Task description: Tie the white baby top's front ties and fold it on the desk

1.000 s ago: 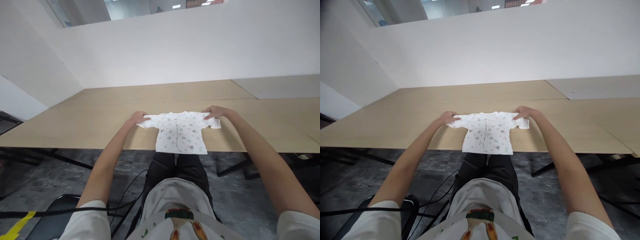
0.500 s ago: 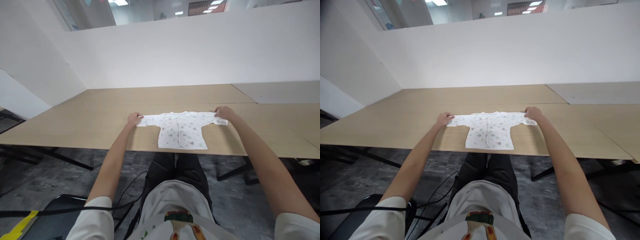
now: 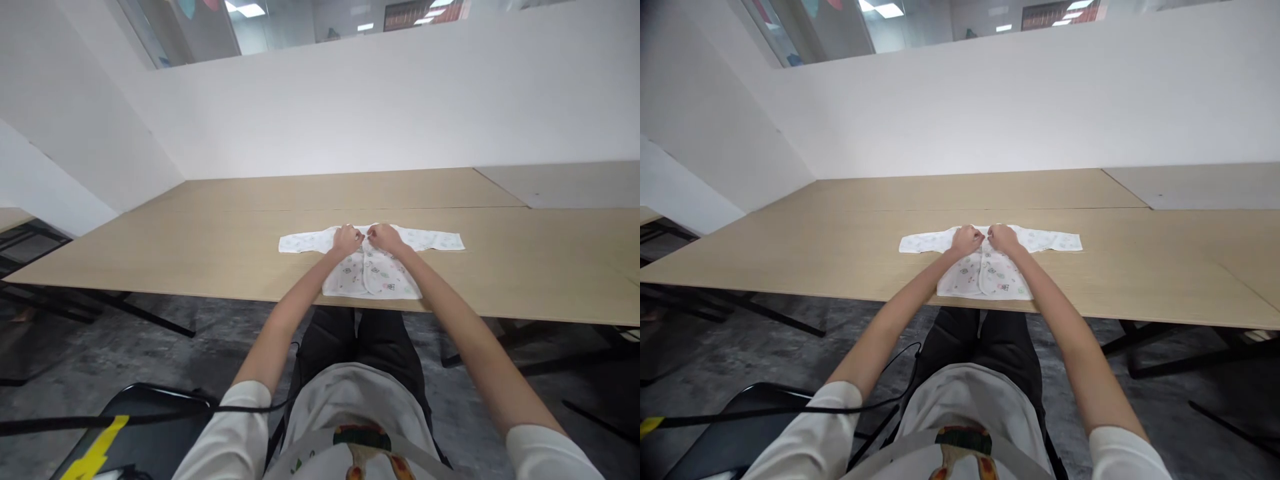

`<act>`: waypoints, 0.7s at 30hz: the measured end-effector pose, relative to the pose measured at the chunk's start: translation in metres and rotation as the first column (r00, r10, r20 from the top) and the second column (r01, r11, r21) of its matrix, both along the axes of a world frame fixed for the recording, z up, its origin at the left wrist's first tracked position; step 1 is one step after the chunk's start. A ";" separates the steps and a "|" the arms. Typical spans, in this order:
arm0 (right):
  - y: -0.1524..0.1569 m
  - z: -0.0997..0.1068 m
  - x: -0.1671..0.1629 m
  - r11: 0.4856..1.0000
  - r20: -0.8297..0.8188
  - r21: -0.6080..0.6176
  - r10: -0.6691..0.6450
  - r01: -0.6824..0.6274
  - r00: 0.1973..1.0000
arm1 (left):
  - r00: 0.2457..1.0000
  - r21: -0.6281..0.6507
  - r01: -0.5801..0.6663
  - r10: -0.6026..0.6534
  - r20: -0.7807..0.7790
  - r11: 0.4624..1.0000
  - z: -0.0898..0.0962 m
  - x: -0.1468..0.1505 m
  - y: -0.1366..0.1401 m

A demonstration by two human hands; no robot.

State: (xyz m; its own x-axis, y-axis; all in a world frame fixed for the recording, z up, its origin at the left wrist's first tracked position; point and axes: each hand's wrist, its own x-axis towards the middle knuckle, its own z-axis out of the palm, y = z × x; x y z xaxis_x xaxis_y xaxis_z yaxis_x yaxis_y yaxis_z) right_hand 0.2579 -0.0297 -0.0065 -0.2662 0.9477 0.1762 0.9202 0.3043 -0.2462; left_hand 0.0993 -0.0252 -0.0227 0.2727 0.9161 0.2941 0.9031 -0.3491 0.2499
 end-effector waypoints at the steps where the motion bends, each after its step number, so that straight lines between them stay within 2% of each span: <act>1: -0.001 -0.005 -0.008 1.000 -0.023 0.008 -0.007 0.007 1.000 | 0.998 -0.029 -0.042 0.043 0.042 0.999 -0.003 0.010 0.000; 4: 0.001 -0.019 -0.015 0.996 -0.064 0.075 -0.034 0.039 0.997 | 0.974 -0.103 -0.107 0.125 0.190 0.989 -0.010 0.018 0.002; 9: 0.006 -0.028 -0.007 0.995 -0.171 0.097 -0.010 0.027 0.985 | 0.947 -0.106 -0.004 0.038 0.319 0.994 -0.011 0.008 -0.001; 15: 0.006 -0.033 -0.008 0.991 -0.307 0.134 0.038 0.004 0.951 | 0.967 -0.063 -0.001 0.017 0.254 0.998 -0.010 0.011 -0.007; 21: 0.007 -0.036 -0.009 0.986 -0.494 0.166 0.104 -0.024 0.863 | 0.987 -0.001 0.027 -0.026 0.160 1.000 -0.013 0.010 -0.007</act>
